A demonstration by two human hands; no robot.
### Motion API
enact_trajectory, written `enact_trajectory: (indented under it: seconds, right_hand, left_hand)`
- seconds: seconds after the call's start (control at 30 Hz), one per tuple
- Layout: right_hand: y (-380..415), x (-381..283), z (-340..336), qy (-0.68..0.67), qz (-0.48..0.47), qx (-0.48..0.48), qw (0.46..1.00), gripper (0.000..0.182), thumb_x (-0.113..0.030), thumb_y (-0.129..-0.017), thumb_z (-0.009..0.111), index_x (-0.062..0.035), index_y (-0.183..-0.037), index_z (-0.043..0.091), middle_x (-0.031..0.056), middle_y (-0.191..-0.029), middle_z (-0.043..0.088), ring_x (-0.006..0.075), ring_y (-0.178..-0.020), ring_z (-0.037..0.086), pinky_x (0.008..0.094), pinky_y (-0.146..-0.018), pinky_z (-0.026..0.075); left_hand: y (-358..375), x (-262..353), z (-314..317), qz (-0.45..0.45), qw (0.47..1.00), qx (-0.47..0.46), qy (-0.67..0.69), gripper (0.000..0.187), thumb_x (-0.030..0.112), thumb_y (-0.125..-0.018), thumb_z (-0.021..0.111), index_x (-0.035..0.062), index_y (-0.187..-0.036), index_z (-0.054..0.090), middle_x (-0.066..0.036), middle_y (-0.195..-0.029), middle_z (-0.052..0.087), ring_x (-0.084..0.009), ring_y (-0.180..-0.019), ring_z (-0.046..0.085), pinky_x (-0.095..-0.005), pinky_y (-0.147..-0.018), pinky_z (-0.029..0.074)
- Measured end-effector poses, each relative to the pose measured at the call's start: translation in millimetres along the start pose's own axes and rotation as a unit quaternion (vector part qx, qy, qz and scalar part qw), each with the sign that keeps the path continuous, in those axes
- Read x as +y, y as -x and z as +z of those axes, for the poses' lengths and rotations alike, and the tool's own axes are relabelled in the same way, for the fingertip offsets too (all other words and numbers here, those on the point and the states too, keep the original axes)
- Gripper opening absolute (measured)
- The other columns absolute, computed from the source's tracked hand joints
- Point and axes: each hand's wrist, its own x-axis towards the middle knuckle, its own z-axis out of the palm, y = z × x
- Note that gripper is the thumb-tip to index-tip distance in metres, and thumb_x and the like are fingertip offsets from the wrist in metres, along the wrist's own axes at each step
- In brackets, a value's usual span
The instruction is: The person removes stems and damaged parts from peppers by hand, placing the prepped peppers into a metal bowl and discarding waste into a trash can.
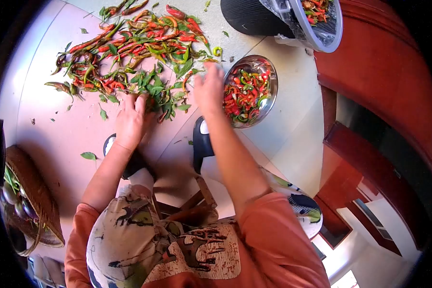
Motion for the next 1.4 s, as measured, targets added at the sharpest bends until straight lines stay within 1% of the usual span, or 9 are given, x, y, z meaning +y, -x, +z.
enact_trajectory:
  seconds: [0.17,0.37,0.57,0.87,0.93,1.07,1.27,1.33,1.4]
  right_hand:
    - [-34,7,11,0.087,0.016,-0.021,0.996,0.051,-0.004,-0.071,0.058,-0.0033,-0.12,0.042,0.0231,-0.111,0.046,0.0345,-0.097,0.051,0.0374,-0.088,0.042]
    - [-2,-6,10,0.082,0.081,-0.148,0.982,0.039,-0.01,-0.074,0.057,-0.0073,-0.112,0.049,0.0182,-0.108,0.052,0.035,-0.101,0.052,0.04,-0.085,0.043]
    - [-10,-1,10,0.061,0.036,-0.084,0.994,0.042,-0.01,-0.073,0.058,-0.0079,-0.114,0.048,0.0182,-0.109,0.051,0.035,-0.099,0.052,0.0393,-0.086,0.043]
    - [33,-9,27,0.042,-0.009,-0.087,0.995,0.041,-0.01,-0.071,0.06,-0.0109,-0.111,0.051,0.0174,-0.104,0.051,0.0364,-0.101,0.047,0.0415,-0.091,0.038]
    - [31,-21,19,0.086,-0.087,-0.013,0.992,0.034,-0.012,-0.072,0.062,-0.0115,-0.106,0.055,0.014,-0.098,0.055,0.033,-0.092,0.053,0.0406,-0.083,0.043]
    - [14,-47,32,-0.155,-0.054,-0.093,0.982,0.024,-0.026,-0.076,0.065,-0.0087,-0.092,0.062,0.0093,-0.079,0.061,0.028,-0.067,0.06,0.0391,-0.064,0.048]
    - [0,-84,56,0.091,-0.05,-0.172,0.98,0.032,-0.039,-0.072,0.066,-0.0118,-0.089,0.064,0.0129,-0.08,0.065,0.0322,-0.075,0.063,0.041,-0.066,0.048]
    - [-2,-76,68,0.083,-0.039,-0.175,0.98,0.032,-0.039,-0.07,0.068,-0.0123,-0.088,0.064,0.0128,-0.079,0.065,0.0311,-0.074,0.063,0.0405,-0.067,0.049]
    - [-3,-66,71,-0.106,-0.015,-0.186,0.977,0.033,-0.035,-0.069,0.07,-0.0124,-0.091,0.064,0.0132,-0.08,0.065,0.0278,-0.076,0.064,0.0399,-0.07,0.049]
  left_hand:
    - [-15,-4,-1,-0.029,0.997,-0.028,-0.059,0.086,0.018,-0.067,0.07,0.0034,-0.137,0.022,-0.017,-0.13,0.036,-0.032,-0.104,0.05,-0.0364,-0.082,0.048]
    - [-9,2,26,0.006,0.997,-0.045,-0.06,0.069,0.02,-0.069,0.066,0.0041,-0.13,0.037,-0.015,-0.12,0.044,-0.0282,-0.1,0.053,-0.0341,-0.077,0.05]
    - [-19,10,3,-0.026,0.999,-0.021,-0.02,0.092,0.021,-0.061,0.075,0.0073,-0.137,0.026,-0.015,-0.12,0.041,-0.0279,-0.096,0.054,-0.0337,-0.072,0.052]
    - [-12,15,12,-0.006,0.998,-0.037,-0.05,0.07,0.012,-0.07,0.059,0.0071,-0.134,0.032,-0.017,-0.124,0.039,-0.0291,-0.099,0.05,-0.0354,-0.074,0.051]
    - [2,13,23,0.003,0.998,-0.022,-0.066,0.074,0.017,-0.07,0.065,0.0085,-0.135,0.032,-0.016,-0.131,0.034,-0.0292,-0.104,0.048,-0.036,-0.079,0.049]
    - [10,10,34,0.026,0.995,0.009,-0.1,0.056,0.015,-0.073,0.057,0.0077,-0.127,0.044,-0.013,-0.129,0.04,-0.0252,-0.102,0.049,-0.033,-0.078,0.048]
    - [12,8,34,0.044,0.992,0.019,-0.12,0.043,0.022,-0.081,0.052,0.0072,-0.121,0.05,-0.013,-0.125,0.046,-0.0247,-0.103,0.049,-0.0338,-0.078,0.043]
    - [11,8,27,0.034,0.998,0.021,-0.04,0.054,0.018,-0.071,0.063,0.0091,-0.122,0.049,-0.012,-0.126,0.044,-0.0254,-0.103,0.048,-0.035,-0.085,0.043]
    - [12,2,15,0.011,0.995,0.004,0.102,0.065,0.024,-0.066,0.069,0.0112,-0.126,0.046,-0.013,-0.13,0.039,-0.0297,-0.112,0.044,-0.0364,-0.092,0.04]
